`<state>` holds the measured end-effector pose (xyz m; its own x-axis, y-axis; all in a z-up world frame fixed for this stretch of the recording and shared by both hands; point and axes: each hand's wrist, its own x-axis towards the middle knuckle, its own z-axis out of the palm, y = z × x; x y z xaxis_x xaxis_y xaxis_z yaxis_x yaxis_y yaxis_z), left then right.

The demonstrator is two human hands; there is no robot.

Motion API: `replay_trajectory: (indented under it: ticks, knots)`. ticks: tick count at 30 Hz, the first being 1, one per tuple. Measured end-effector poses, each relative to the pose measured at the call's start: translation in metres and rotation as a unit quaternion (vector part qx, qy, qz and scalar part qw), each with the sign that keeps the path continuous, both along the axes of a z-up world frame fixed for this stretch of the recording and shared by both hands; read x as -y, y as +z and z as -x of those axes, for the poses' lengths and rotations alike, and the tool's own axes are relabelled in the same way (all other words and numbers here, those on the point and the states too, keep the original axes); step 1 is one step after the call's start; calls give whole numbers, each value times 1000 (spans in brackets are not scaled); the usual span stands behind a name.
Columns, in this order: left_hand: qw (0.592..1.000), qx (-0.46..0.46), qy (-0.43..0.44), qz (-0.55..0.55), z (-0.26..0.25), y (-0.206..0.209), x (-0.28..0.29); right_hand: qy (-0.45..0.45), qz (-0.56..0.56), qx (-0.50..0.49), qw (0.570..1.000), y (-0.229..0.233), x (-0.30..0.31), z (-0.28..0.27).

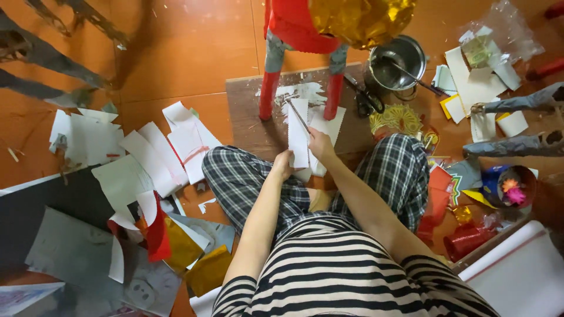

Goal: Decorating a paper-mache animal figure with red paper and adhesive

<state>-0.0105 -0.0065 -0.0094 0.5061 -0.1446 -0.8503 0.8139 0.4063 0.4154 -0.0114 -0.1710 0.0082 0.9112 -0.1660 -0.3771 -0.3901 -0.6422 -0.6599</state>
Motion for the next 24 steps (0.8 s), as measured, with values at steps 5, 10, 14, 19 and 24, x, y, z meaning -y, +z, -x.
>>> replay_trajectory:
  ticks: [5, 10, 14, 19, 24]
  knots:
    - [994, 17, -56, 90, -1, 46, -11, -123, -141, 86, 979, 42, 16, 34]
    - [976, 62, -47, 202, -38, -9, -7, -67, -19, 107, 992, 102, 51, 115]
    - [971, 40, 16, 234, -55, 16, 14, -41, 0, 101, 994, 78, 63, 169]
    - [980, 74, -5, 182, -57, -2, 27, -79, -105, 5, 991, 84, 41, 177]
    - [970, 73, 34, 227, -53, 67, 7, -91, -10, 50, 995, 57, 109, 160]
